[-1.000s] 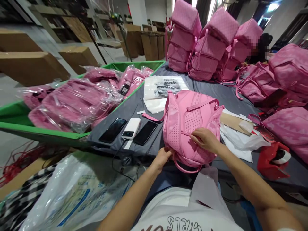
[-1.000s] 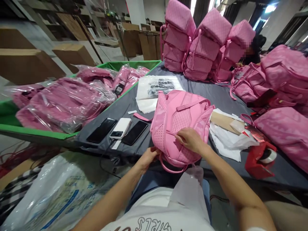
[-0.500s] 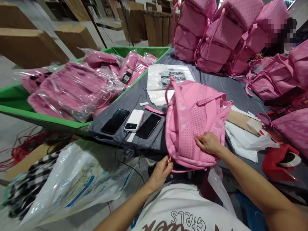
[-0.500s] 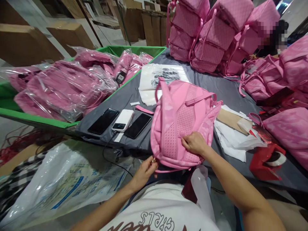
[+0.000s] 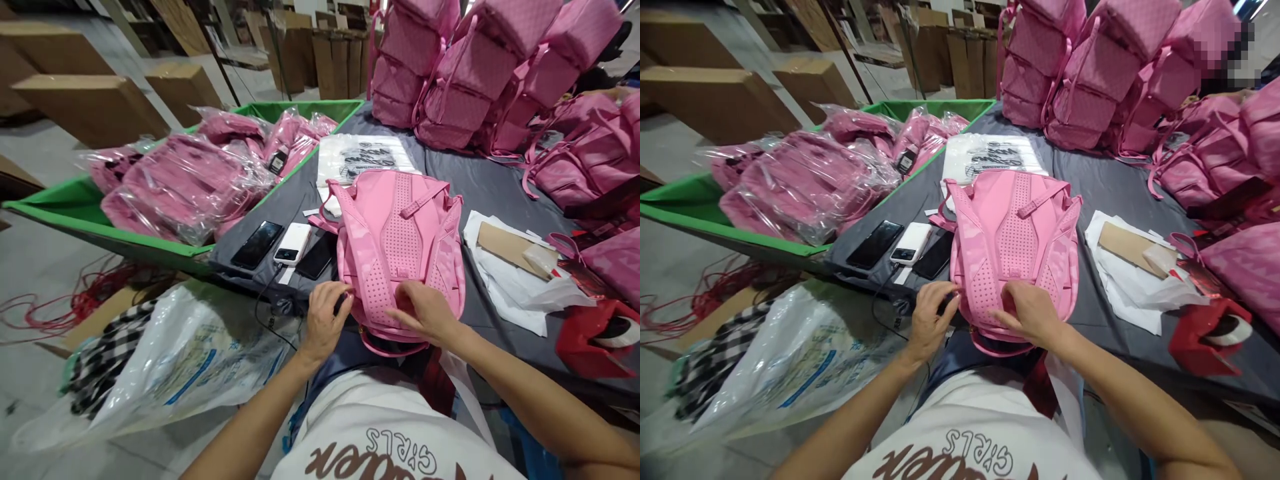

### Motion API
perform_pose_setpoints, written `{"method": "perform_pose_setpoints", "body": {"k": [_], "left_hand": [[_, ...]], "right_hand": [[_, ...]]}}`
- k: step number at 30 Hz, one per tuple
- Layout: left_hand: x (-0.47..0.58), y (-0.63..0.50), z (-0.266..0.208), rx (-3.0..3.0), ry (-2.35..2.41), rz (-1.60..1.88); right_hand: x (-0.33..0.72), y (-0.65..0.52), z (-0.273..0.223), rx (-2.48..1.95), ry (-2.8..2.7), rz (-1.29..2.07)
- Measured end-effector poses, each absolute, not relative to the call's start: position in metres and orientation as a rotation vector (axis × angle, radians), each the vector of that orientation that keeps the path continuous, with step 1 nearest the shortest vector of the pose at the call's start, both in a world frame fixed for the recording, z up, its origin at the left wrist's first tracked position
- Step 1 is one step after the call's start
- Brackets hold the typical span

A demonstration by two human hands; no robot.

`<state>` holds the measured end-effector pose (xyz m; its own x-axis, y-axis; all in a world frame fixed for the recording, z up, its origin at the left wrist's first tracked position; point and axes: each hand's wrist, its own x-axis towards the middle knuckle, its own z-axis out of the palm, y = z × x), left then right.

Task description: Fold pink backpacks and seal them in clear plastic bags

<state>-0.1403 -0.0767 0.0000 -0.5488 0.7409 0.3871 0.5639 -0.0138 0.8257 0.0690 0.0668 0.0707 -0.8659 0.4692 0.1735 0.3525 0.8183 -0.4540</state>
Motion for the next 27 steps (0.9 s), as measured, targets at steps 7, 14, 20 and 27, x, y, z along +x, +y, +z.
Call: {"method": "perform_pose_setpoints", "body": {"k": [7,14,20,27], "left_hand": [[-0.118,-0.086,-0.027,0.886,1.885,1.354],[-0.082,-0.103,-0.056,1.183,1.973,1.141],[-0.092,-0.119,-0.064,1.356,1.992,1.038],[-0.131,-0.099,-0.02,2.006,2.151,1.336]], "right_hand": [[0.009,0.064,0.067,-0.995,-2.533,0.974],[0.013,0.068,0.049,-0.655,-1.99,1.035],[0.009,0.089,0.037,-0.989,-2.387,0.911],[0.002,0.08,0.056,-1.254,-2.896,0.396]]}}
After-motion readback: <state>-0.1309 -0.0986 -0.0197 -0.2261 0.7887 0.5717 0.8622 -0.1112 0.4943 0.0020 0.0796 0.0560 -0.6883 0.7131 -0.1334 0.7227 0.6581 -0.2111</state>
